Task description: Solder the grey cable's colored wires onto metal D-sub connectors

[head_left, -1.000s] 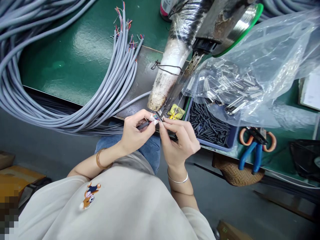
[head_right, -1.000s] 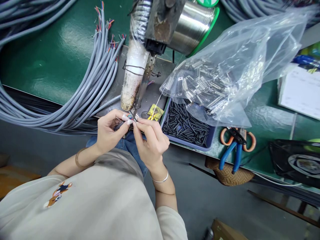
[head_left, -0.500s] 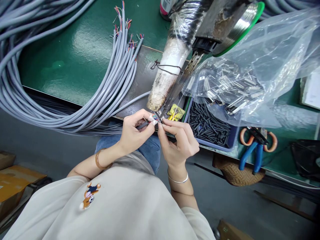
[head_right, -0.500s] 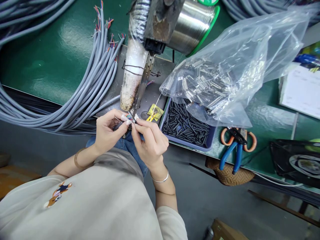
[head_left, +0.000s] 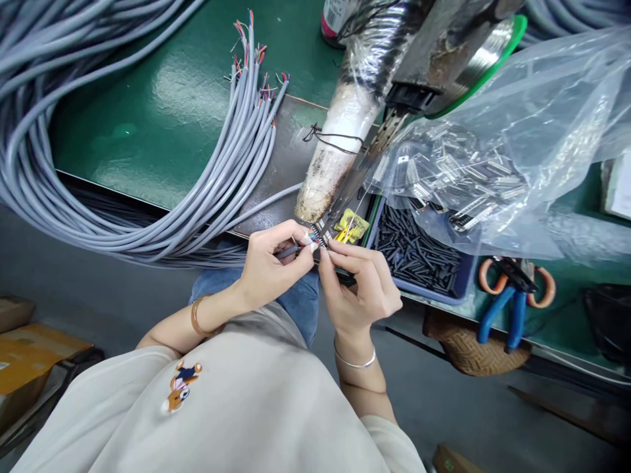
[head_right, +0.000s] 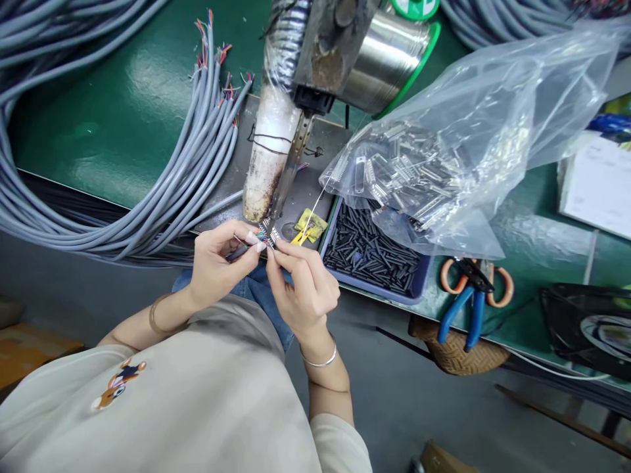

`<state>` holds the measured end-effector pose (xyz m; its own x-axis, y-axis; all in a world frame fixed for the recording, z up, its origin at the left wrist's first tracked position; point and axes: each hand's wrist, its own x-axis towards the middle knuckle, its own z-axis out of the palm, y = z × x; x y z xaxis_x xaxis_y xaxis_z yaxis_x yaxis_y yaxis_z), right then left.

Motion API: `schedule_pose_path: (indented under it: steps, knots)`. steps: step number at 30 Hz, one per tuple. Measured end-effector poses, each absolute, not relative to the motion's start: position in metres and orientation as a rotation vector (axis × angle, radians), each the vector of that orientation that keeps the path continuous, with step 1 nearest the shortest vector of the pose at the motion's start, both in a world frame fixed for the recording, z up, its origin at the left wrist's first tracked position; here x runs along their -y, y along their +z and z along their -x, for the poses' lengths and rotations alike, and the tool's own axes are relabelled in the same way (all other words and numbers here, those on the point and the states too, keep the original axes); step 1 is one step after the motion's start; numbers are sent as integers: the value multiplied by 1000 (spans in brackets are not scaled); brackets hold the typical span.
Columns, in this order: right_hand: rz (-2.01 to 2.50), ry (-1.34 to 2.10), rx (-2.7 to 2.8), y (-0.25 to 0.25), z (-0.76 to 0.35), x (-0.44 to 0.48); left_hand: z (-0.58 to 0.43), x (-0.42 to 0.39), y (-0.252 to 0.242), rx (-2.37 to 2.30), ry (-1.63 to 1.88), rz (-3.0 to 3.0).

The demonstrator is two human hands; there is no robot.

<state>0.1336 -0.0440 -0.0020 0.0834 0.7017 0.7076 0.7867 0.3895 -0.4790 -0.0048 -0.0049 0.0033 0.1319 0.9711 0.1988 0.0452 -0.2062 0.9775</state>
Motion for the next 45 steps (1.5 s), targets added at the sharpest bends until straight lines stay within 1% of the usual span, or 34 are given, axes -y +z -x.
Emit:
schedule_pose_path:
  steps: [7, 13, 18, 28, 36, 45]
  knots:
    - [1336, -52, 1644, 0, -130, 45, 9, 1, 6, -1049, 1168, -1356]
    - [1356, 1, 1661, 2, -142, 48, 10, 5, 2, -1056, 1103, -1380]
    - [1391, 49, 1837, 10, -156, 59, 13, 10, 0, -964, 1101, -1463]
    - [1307, -70, 2062, 15, -157, 62, 18, 19, -1, -906, 1101, -1628]
    - [1330, 47, 2204, 24, -154, 63, 24, 26, -3, -932, 863, -1412]
    - [1311, 33, 2254, 23, -151, 69, 29, 30, -5, -919, 841, -1226]
